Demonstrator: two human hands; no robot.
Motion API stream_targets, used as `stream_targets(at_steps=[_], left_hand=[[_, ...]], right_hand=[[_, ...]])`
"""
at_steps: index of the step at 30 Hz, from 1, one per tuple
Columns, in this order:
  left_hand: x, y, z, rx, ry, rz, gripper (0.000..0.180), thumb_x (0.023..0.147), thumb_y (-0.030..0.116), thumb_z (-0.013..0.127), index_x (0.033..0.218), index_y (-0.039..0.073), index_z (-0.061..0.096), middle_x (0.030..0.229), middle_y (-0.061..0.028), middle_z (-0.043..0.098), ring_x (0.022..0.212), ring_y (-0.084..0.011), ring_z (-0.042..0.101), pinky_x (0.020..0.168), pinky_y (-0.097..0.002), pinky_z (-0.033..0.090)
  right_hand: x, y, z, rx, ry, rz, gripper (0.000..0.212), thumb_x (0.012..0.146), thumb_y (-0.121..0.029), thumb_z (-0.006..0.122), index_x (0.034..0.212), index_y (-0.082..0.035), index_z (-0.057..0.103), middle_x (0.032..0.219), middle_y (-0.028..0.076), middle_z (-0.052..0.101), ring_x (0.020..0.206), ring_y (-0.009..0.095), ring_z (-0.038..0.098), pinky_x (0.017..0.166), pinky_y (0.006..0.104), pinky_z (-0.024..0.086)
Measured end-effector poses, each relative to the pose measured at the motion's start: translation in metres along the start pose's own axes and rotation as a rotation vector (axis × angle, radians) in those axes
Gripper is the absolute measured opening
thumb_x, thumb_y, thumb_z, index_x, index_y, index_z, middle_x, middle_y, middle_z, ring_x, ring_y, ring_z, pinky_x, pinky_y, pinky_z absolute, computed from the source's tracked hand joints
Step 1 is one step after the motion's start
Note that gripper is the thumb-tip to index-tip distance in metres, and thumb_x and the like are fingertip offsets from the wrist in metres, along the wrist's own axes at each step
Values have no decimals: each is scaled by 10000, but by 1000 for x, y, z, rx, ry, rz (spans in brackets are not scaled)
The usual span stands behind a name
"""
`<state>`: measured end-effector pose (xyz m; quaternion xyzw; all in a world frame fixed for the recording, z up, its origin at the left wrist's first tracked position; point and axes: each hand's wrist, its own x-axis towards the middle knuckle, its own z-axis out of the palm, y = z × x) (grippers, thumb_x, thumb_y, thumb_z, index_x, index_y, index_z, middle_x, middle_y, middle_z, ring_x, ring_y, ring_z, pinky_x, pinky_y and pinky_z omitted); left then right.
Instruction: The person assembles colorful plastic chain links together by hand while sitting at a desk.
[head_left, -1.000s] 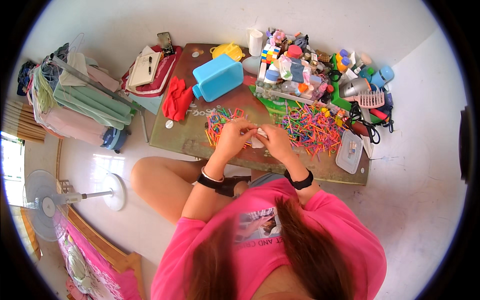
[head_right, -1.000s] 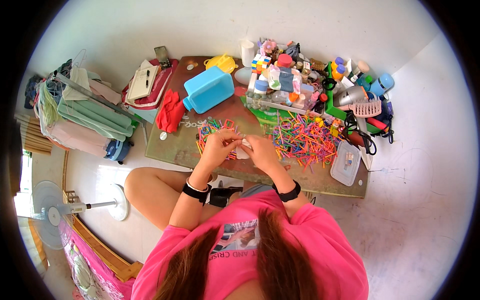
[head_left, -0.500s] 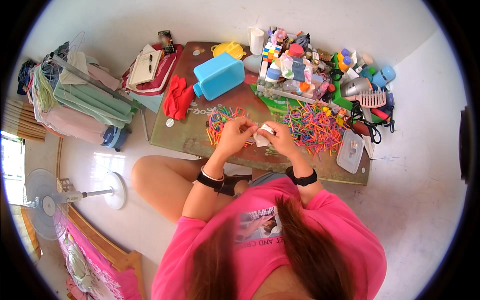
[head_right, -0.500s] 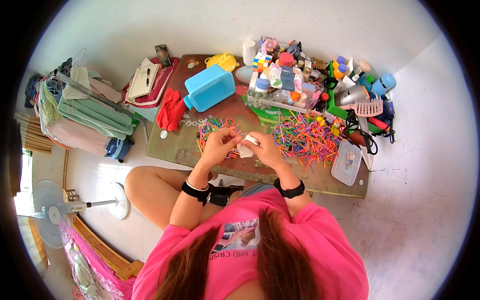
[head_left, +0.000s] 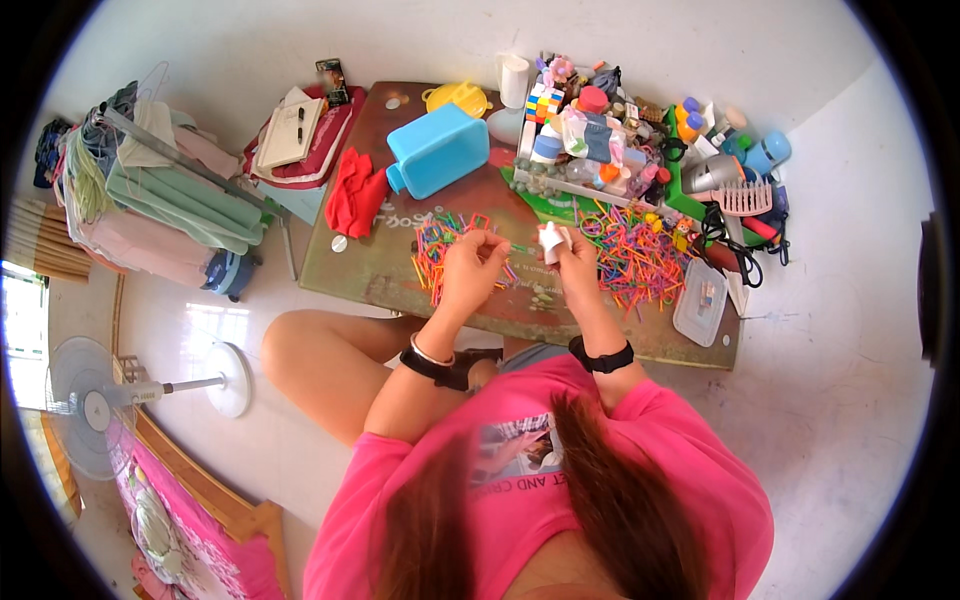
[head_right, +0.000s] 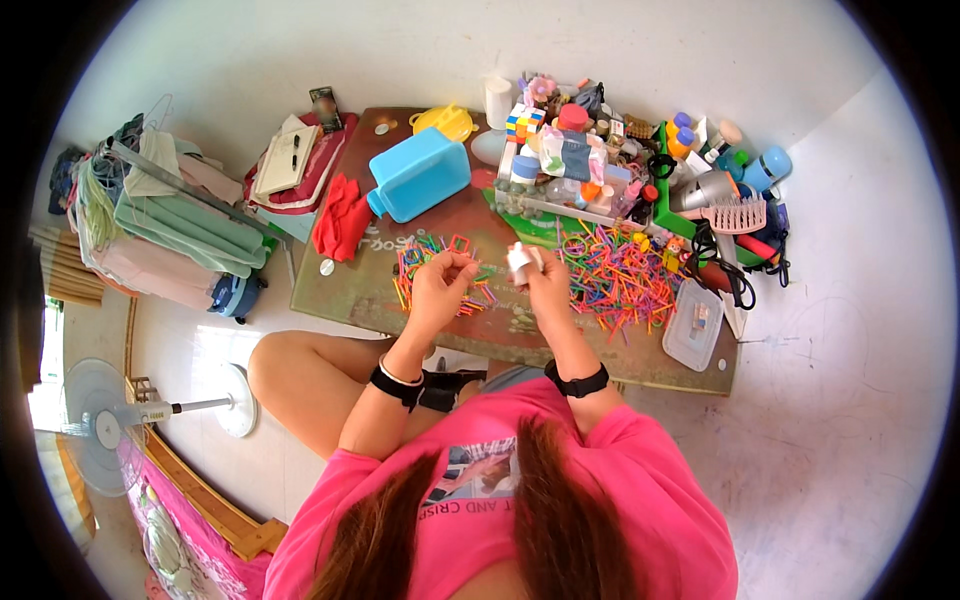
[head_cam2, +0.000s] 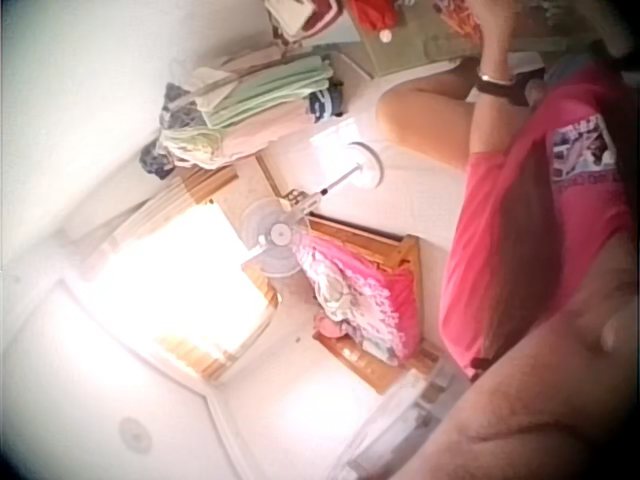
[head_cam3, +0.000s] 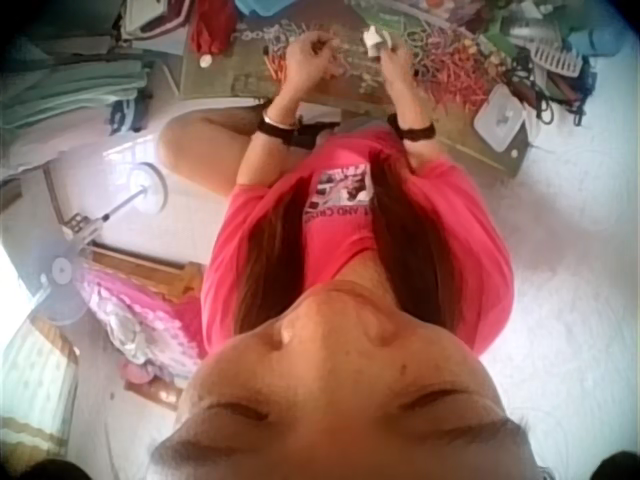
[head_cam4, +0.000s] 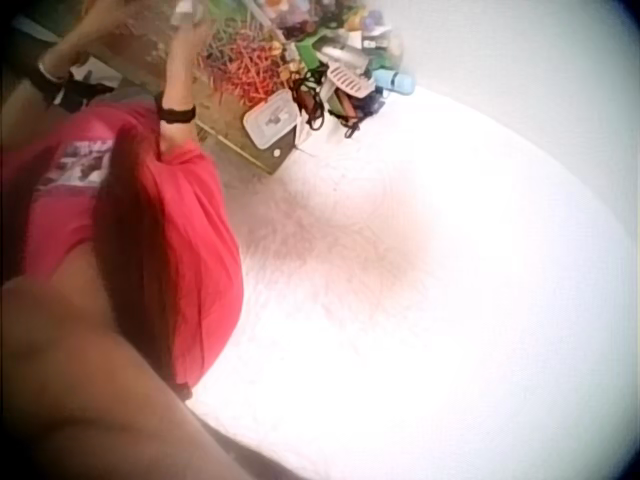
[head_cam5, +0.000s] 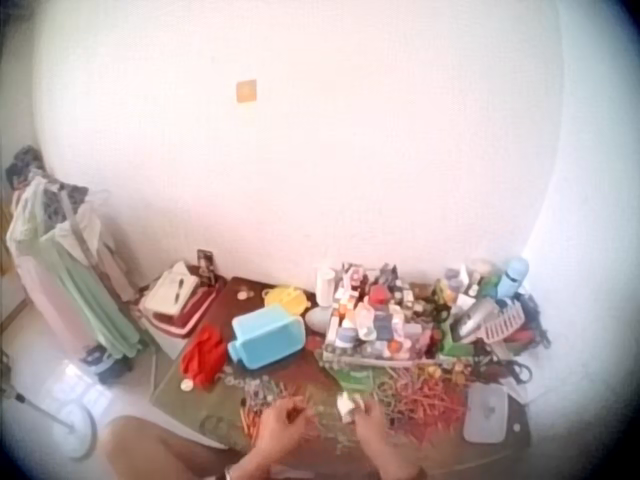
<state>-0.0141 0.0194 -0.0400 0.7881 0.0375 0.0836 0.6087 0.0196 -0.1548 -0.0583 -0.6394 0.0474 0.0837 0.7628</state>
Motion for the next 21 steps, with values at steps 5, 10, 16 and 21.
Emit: stream_targets(at_steps=[5,10,16,21], left_hand=[[1,-23,10,-210,-65,-110,108,861,72,653,880,-33,638,719,-76,653,642,-111,614,571,-263,470],[0,-40,19,-124,-67,-40,102,855,64,653,887,-28,627,735,-93,653,648,-142,633,568,-277,470],[-6,-13,25,57,-79,22,101,886,76,646,913,-18,625,758,-47,631,675,-96,603,595,-246,463],[8,-31,20,-379,-66,-270,139,919,125,628,947,-11,626,779,-1,623,703,-71,583,641,-225,454]], right_hand=[[-14,2,25,-448,-66,-473,184,901,-193,658,970,-24,681,819,39,682,696,79,608,592,220,465],[-8,16,17,-24,-86,14,166,917,-191,619,936,-32,662,760,19,653,612,74,576,518,221,436],[5,28,-1,22,33,106,150,915,-169,579,950,-39,646,744,2,627,603,69,560,495,218,411],[8,27,-21,-75,-107,129,161,889,-165,606,967,-37,665,840,31,637,697,86,580,571,228,432]])
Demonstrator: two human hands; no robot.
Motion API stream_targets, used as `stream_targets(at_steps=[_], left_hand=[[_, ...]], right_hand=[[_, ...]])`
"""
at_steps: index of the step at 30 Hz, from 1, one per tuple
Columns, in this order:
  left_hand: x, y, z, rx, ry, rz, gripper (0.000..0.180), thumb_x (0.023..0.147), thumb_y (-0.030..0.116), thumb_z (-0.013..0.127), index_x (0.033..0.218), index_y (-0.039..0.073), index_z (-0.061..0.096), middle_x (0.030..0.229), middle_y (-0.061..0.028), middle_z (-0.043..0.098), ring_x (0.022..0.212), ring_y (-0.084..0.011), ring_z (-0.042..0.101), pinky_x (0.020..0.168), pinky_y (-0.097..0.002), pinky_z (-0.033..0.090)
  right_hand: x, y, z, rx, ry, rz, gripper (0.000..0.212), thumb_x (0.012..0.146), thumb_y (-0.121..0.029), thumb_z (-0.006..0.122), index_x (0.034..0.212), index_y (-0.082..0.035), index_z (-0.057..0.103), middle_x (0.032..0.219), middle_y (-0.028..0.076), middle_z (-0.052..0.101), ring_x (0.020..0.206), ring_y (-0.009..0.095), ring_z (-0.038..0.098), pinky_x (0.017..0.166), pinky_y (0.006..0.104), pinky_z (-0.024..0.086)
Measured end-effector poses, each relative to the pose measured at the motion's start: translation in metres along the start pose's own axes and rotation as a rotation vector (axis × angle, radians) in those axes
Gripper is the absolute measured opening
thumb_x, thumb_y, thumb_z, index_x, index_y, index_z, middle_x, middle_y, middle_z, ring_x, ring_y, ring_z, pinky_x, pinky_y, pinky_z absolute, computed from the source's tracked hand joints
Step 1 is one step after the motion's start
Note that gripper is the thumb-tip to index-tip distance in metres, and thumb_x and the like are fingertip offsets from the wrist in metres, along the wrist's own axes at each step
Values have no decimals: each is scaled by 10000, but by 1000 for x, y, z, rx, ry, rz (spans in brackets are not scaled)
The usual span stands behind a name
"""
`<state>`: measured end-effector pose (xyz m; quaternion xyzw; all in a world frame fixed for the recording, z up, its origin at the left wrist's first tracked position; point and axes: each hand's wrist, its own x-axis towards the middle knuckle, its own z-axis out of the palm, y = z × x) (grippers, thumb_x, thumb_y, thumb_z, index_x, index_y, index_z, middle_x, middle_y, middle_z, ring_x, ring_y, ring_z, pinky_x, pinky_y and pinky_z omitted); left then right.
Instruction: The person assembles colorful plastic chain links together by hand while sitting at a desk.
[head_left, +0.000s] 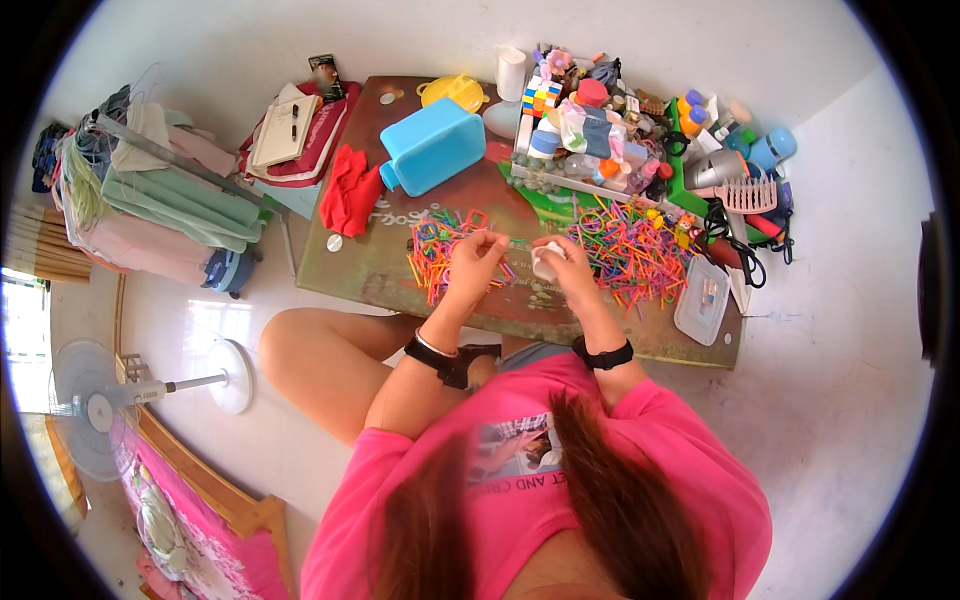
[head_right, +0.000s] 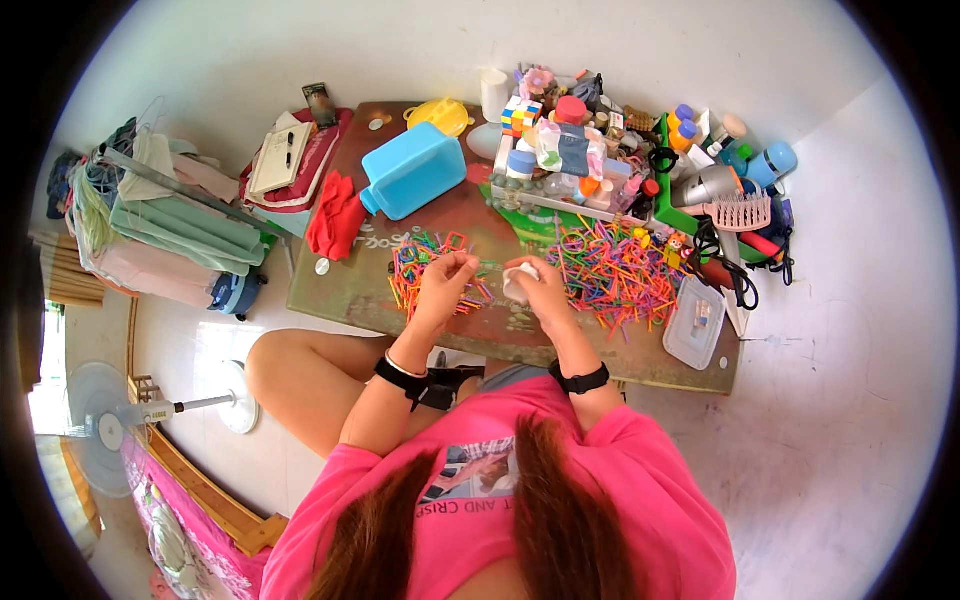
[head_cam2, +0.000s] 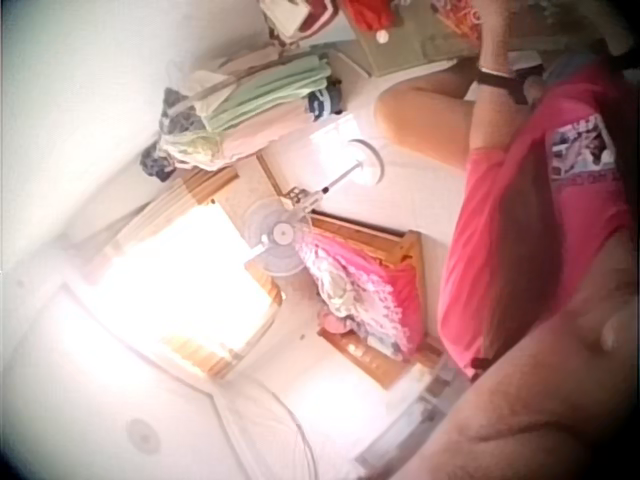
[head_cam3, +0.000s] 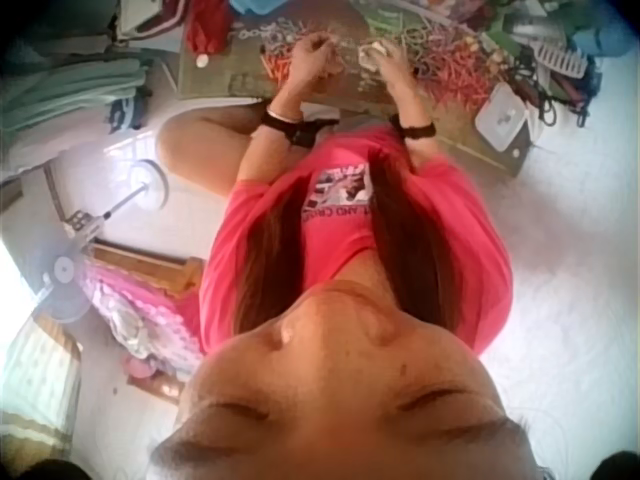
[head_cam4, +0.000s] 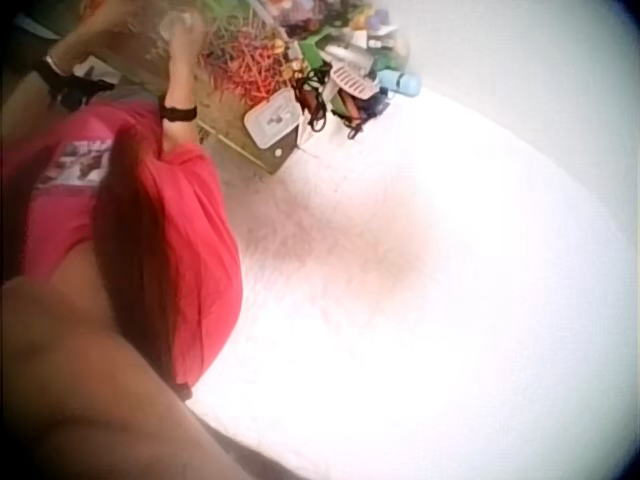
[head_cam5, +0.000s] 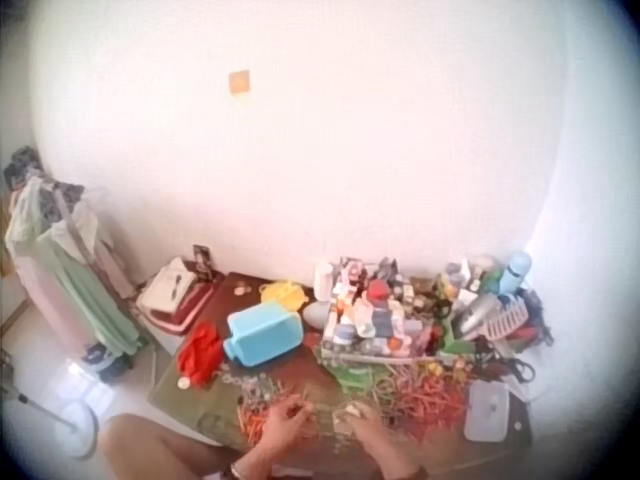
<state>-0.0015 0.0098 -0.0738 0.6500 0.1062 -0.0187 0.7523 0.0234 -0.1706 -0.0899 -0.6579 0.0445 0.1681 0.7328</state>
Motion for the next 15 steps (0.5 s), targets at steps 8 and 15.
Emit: stream_targets(at_steps=[8,15], left_hand=[[9,-29,-2,52,-98,-24,174,898,144,659,961,-17,673,791,-2,649,718,-64,589,625,-222,449],[43,-20,-50,797,315,381,188,827,176,692,938,26,718,766,-124,689,673,-238,670,607,-344,500]], right_hand=[[4,-1,5,16,-20,70,164,848,-182,693,888,-23,695,758,23,653,656,76,589,569,226,437],[13,-18,-49,-264,174,-188,129,814,-140,690,855,-18,684,727,30,666,638,112,618,584,261,470]])
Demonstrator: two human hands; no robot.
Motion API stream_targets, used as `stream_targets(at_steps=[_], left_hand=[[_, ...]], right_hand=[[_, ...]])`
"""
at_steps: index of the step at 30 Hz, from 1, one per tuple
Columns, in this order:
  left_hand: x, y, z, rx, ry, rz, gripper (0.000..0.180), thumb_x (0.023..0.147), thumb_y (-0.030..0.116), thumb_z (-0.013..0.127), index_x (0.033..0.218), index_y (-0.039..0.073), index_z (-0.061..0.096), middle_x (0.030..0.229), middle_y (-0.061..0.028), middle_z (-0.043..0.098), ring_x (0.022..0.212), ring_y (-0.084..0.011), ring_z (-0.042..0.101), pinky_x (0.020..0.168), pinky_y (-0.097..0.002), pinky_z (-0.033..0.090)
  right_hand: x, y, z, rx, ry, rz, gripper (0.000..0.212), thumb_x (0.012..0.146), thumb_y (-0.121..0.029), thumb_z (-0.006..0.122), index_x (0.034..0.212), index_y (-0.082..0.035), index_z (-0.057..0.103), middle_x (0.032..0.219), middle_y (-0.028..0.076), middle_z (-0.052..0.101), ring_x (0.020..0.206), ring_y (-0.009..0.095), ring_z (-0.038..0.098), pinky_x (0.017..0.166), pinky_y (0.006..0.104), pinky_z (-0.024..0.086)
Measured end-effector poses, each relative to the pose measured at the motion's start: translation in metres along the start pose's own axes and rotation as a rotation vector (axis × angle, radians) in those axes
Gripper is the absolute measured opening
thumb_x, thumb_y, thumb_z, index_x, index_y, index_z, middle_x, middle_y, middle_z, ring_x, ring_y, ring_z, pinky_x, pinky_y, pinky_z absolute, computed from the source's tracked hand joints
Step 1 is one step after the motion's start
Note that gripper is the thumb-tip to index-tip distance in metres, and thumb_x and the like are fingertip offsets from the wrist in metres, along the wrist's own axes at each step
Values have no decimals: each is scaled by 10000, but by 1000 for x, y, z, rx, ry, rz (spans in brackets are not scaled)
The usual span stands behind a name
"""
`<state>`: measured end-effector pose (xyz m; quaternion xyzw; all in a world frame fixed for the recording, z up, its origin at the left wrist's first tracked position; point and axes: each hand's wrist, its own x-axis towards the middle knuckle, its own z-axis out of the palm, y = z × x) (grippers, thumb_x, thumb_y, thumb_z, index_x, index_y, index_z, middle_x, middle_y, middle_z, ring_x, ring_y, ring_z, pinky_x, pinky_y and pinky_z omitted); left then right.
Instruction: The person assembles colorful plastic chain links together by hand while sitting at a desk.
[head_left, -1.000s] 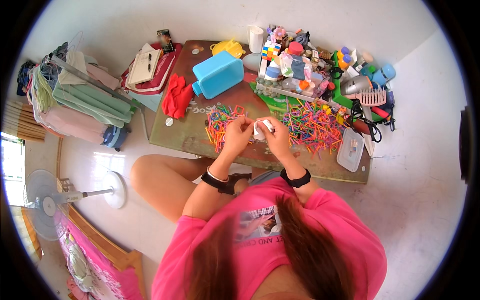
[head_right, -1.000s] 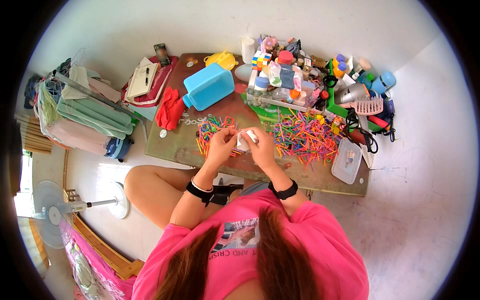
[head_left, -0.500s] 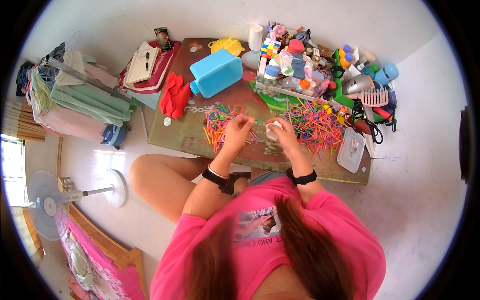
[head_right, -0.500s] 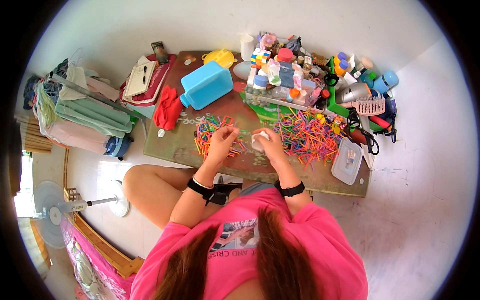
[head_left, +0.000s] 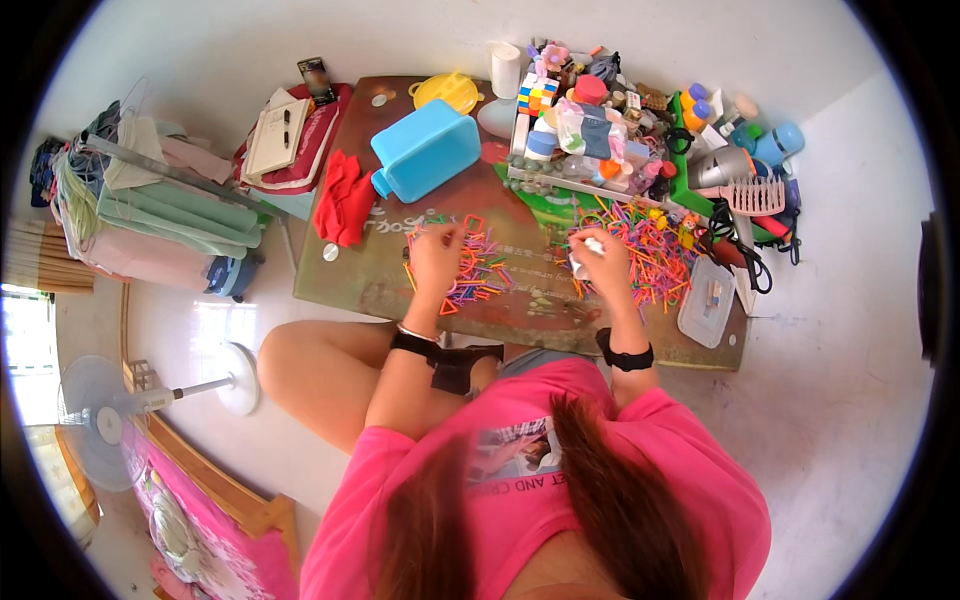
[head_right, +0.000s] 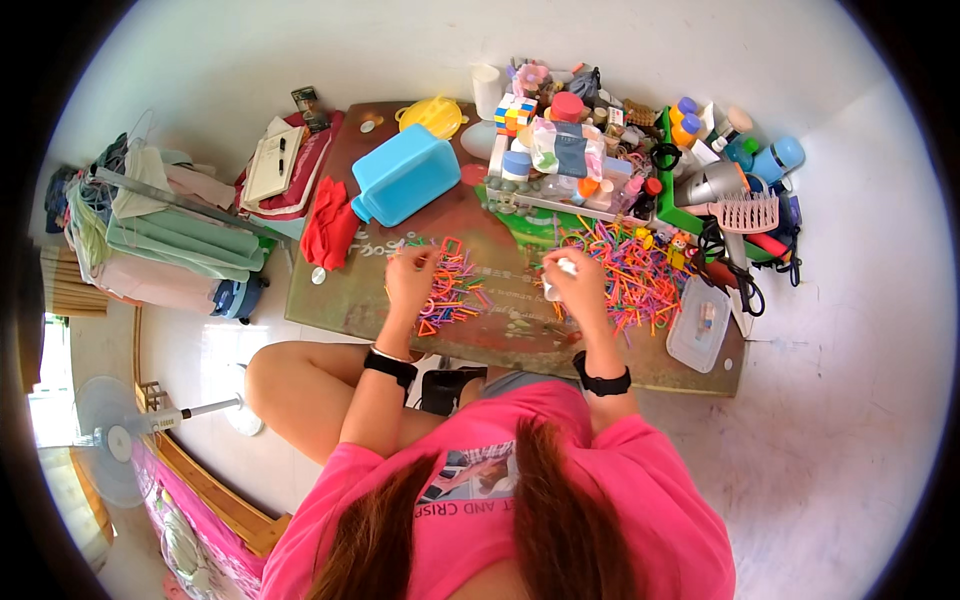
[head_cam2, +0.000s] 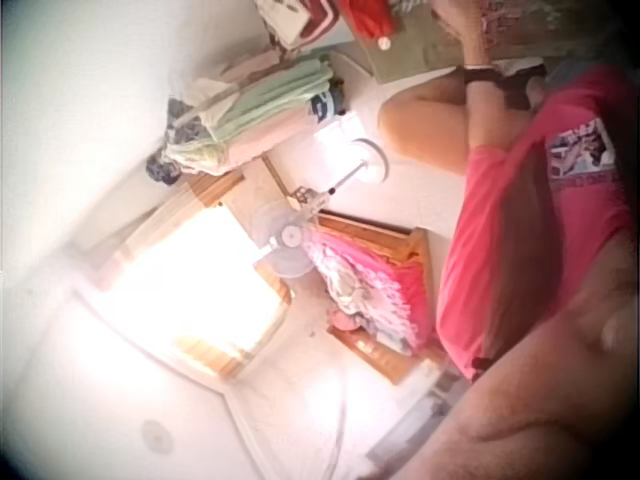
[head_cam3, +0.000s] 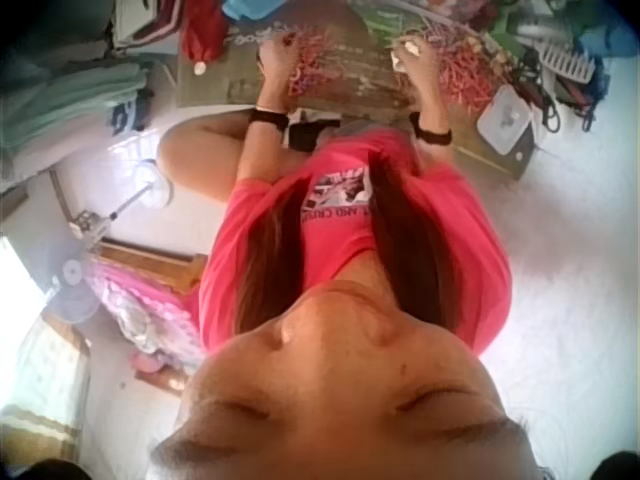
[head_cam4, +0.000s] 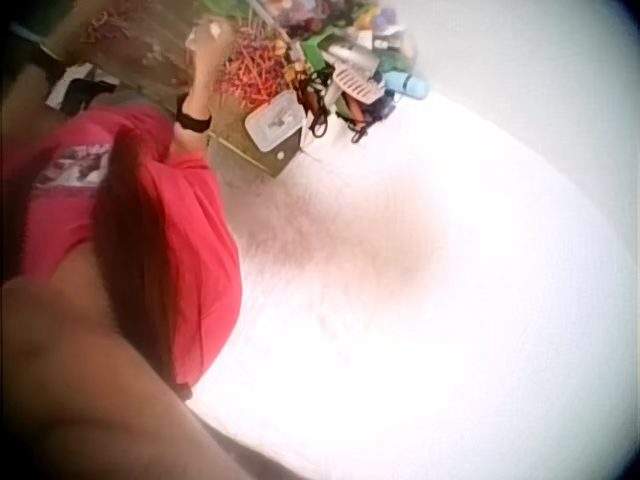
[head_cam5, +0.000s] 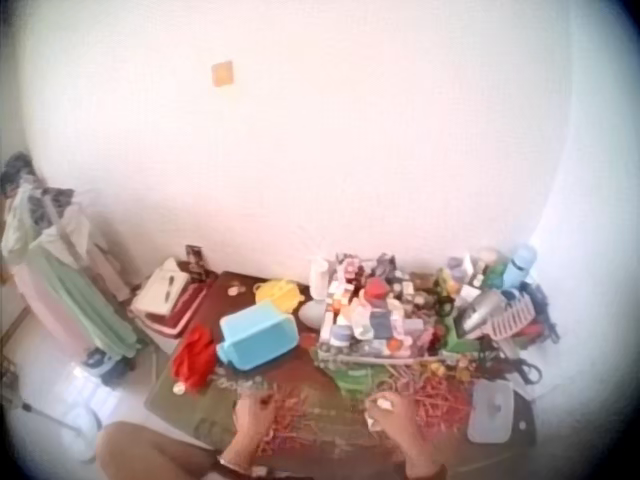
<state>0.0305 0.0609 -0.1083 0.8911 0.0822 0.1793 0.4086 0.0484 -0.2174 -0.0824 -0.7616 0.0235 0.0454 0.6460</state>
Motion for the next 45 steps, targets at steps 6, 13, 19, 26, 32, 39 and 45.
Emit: stream_targets(at_steps=[6,13,19,26,32,39,45], left_hand=[[25,-38,-17,292,38,1,155,789,130,695,936,86,717,901,-99,622,739,-256,641,681,-383,490],[29,-35,-12,372,-50,-40,126,753,122,717,875,94,703,919,-73,599,892,-281,592,753,-402,487],[28,-38,-15,370,2,63,108,752,122,728,825,63,673,913,-92,604,843,-281,597,713,-398,483],[22,-12,-27,16,-7,10,54,845,83,655,883,45,648,932,-83,645,790,-219,639,685,-330,489],[-10,53,-21,-583,-243,-63,111,904,32,567,976,2,645,942,-67,609,810,-133,626,705,-248,475],[-28,87,-32,-439,-234,83,207,896,166,662,967,-29,662,919,-25,587,762,-79,561,655,-232,451],[-28,73,-36,-817,-288,-280,203,892,178,664,896,-24,683,741,6,606,651,-49,490,569,-229,385]], right_hand=[[-2,-9,-51,-659,137,-178,291,771,-121,682,1055,-69,646,984,118,656,902,257,645,787,354,496],[-6,-10,-39,-126,-145,-16,356,780,5,585,1122,-44,498,977,96,610,899,236,640,740,335,506],[-19,-43,-3,442,-348,259,274,963,-139,552,1231,-80,565,1080,69,628,869,130,645,612,236,518],[-28,-58,19,429,-455,169,312,953,-160,531,1242,-44,544,1037,43,618,801,94,589,620,224,461],[-26,-43,37,428,-374,266,302,922,-196,562,1205,-91,557,954,-9,635,775,37,559,586,190,403],[-39,-62,43,467,-575,316,255,937,-263,581,1110,-81,624,836,-54,567,578,14,414,495,200,303],[-44,-63,49,113,-385,-47,260,927,-238,613,1112,-57,635,900,-23,580,699,42,508,592,202,396]])
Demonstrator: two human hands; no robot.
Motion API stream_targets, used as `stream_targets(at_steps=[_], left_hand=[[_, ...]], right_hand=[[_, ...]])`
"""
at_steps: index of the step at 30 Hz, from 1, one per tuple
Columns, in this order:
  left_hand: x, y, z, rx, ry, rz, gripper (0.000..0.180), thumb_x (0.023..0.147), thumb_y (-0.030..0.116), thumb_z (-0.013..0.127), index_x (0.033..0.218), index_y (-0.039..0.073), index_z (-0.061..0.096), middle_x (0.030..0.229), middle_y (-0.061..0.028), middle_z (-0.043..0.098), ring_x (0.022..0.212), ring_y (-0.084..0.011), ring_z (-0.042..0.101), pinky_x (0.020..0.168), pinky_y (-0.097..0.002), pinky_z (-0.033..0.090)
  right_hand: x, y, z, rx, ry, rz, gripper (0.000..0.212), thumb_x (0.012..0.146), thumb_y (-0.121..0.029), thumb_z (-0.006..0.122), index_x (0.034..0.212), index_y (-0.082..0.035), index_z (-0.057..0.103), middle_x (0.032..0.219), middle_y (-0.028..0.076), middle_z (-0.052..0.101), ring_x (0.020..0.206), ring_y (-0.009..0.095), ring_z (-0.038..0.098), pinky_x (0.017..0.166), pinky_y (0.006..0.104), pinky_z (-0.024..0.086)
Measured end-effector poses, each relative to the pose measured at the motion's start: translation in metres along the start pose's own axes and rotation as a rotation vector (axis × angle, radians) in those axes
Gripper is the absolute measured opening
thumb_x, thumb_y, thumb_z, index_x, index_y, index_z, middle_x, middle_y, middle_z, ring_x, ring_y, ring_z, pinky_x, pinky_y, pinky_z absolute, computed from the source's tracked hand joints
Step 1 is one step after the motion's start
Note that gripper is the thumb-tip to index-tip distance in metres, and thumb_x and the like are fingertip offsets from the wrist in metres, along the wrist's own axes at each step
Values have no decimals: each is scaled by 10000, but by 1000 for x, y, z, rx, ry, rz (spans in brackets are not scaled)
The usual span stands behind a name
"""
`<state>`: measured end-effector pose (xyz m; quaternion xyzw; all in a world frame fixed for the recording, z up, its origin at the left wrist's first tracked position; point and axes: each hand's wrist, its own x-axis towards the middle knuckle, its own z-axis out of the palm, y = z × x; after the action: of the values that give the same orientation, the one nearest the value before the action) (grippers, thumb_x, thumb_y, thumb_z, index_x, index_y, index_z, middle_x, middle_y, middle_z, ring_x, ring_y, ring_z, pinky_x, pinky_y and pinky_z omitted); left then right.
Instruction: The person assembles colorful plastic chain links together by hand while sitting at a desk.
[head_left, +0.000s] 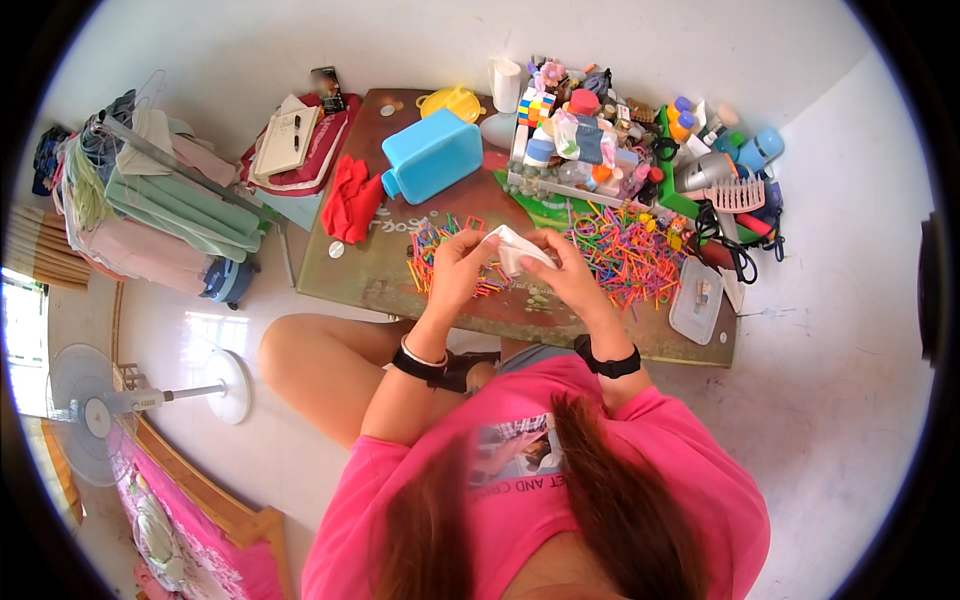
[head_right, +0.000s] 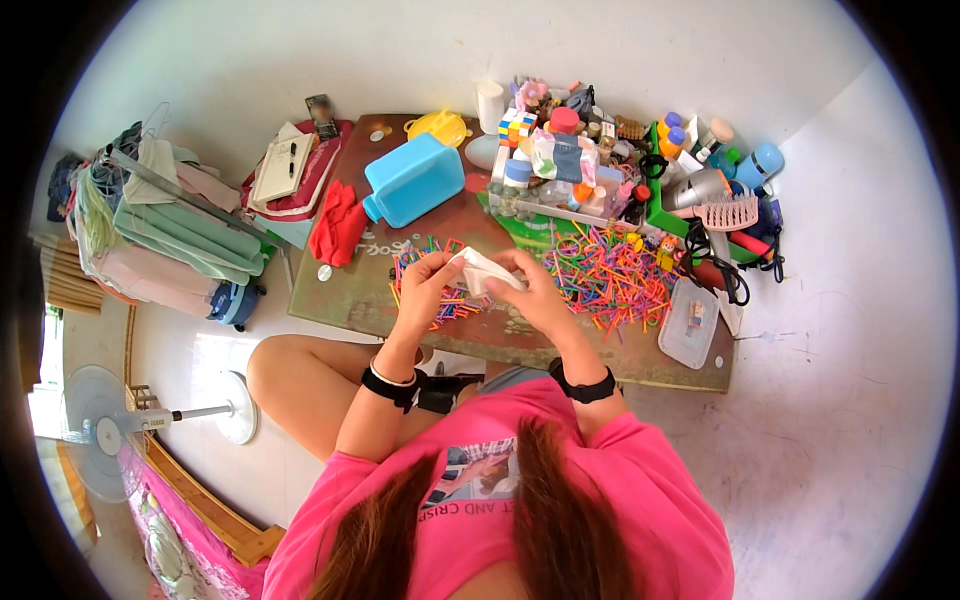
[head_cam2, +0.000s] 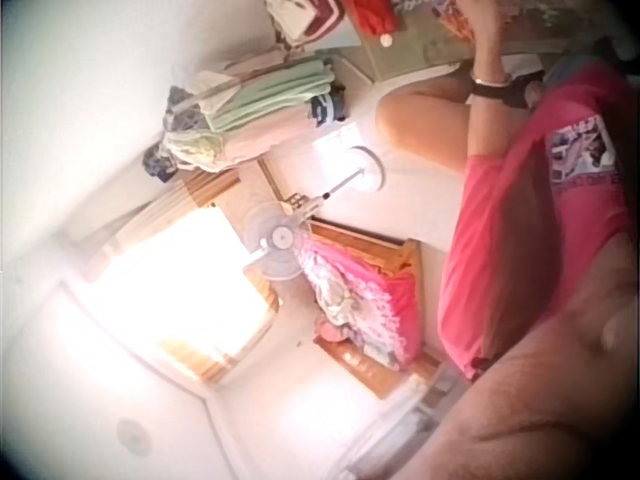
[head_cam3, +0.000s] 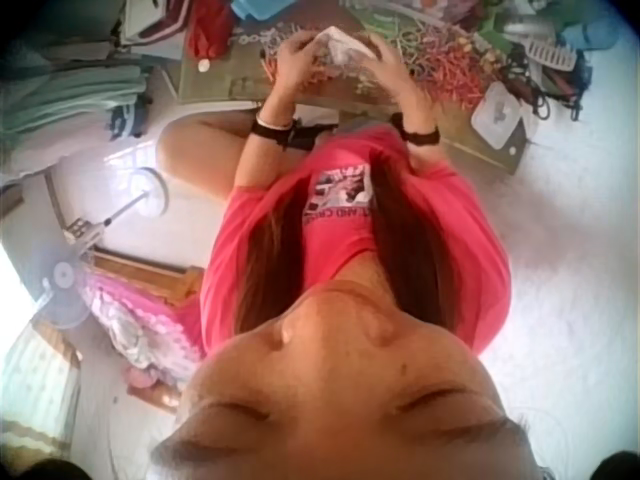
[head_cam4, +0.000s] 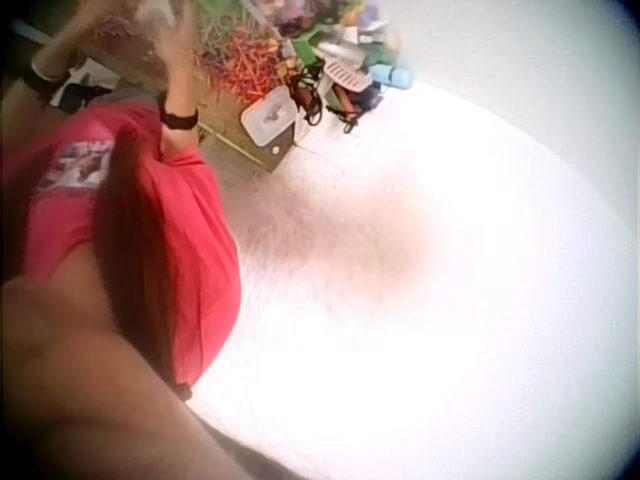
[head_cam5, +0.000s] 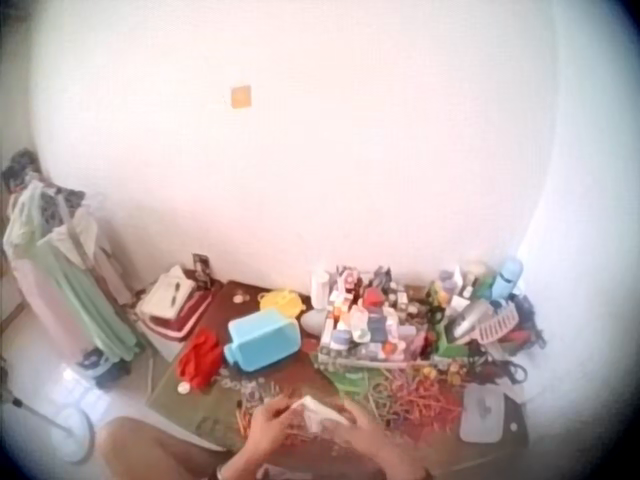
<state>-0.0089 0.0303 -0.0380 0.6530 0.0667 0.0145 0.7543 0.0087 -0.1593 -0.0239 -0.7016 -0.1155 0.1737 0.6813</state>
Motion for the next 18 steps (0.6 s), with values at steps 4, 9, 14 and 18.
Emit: stream_targets(at_steps=[4,9,14,18], left_hand=[[-3,9,-2,-160,-9,-35,212,899,186,654,895,-24,683,752,27,605,646,-50,496,551,-241,389],[-12,21,6,308,-17,212,200,873,180,672,876,-19,671,718,-44,607,630,-102,520,541,-278,396],[-13,29,9,503,6,382,217,857,183,687,861,-29,647,705,-112,564,581,-197,503,524,-323,378],[-10,27,4,485,0,380,221,860,193,684,867,-26,648,710,-112,559,594,-209,508,533,-335,383]], right_hand=[[3,3,-33,4,-129,225,319,904,-202,635,1171,-31,607,1027,23,620,980,106,560,827,271,457],[1,-11,3,-311,217,-431,263,881,-168,620,1090,-11,652,956,57,665,859,125,610,769,289,474],[4,13,-8,-186,118,-86,174,816,-65,570,930,-4,686,750,37,652,726,82,584,647,250,448],[3,14,-19,69,80,-12,137,837,-85,593,941,-26,660,802,0,642,687,58,551,580,231,423]])
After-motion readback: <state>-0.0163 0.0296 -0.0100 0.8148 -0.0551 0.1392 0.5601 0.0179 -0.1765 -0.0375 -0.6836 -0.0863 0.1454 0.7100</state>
